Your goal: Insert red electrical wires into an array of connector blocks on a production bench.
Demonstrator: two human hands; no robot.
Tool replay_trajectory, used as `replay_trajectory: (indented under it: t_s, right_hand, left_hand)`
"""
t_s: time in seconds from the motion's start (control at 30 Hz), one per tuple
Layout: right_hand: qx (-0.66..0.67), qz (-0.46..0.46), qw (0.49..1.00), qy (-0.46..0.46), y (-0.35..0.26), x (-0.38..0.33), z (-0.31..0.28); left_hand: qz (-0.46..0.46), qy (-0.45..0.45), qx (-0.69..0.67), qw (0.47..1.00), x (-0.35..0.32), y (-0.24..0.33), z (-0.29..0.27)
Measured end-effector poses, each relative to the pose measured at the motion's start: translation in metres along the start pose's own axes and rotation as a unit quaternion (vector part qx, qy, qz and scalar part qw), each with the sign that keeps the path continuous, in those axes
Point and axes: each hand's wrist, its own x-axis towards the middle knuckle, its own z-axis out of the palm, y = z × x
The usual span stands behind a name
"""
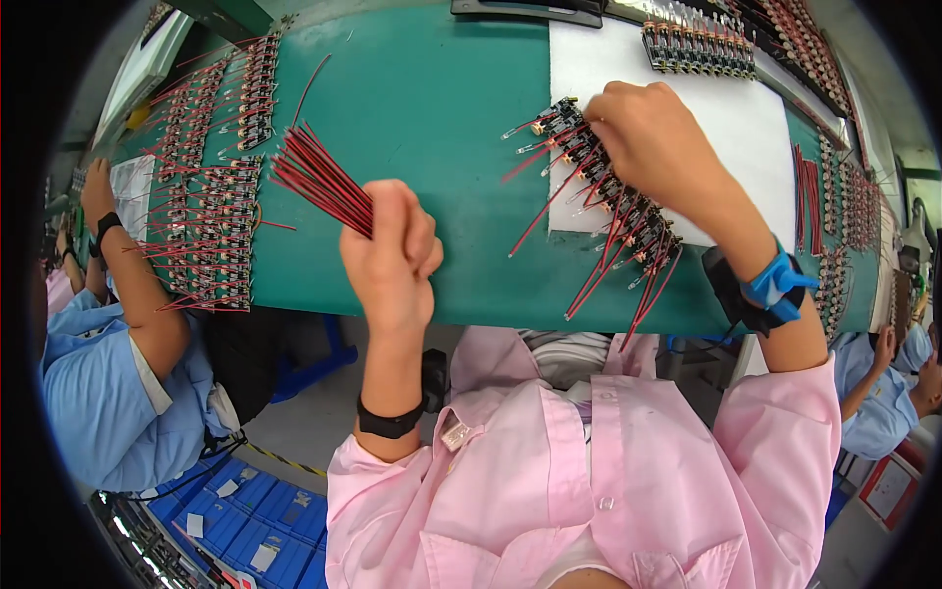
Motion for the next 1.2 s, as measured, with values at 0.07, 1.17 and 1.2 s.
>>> replay_trajectory:
  t_s: [0.07,1.17,1.2]
  right_hand:
    - [0.053,0.014,0.998,0.009,0.006,0.005,-0.009]
    - [0.610,-0.004,0.792,-0.033,-0.046,0.063,-0.050]
    - [0.610,-0.004,0.792,-0.034,-0.047,0.063,-0.048]
  left_hand:
    - [-0.033,-0.018,-0.050,0.998,0.008,0.011,-0.007]
    - [-0.008,-0.068,0.149,0.986,0.031,0.054,0.044]
    - [-0.009,-0.073,0.146,0.986,0.030,0.054,0.043]
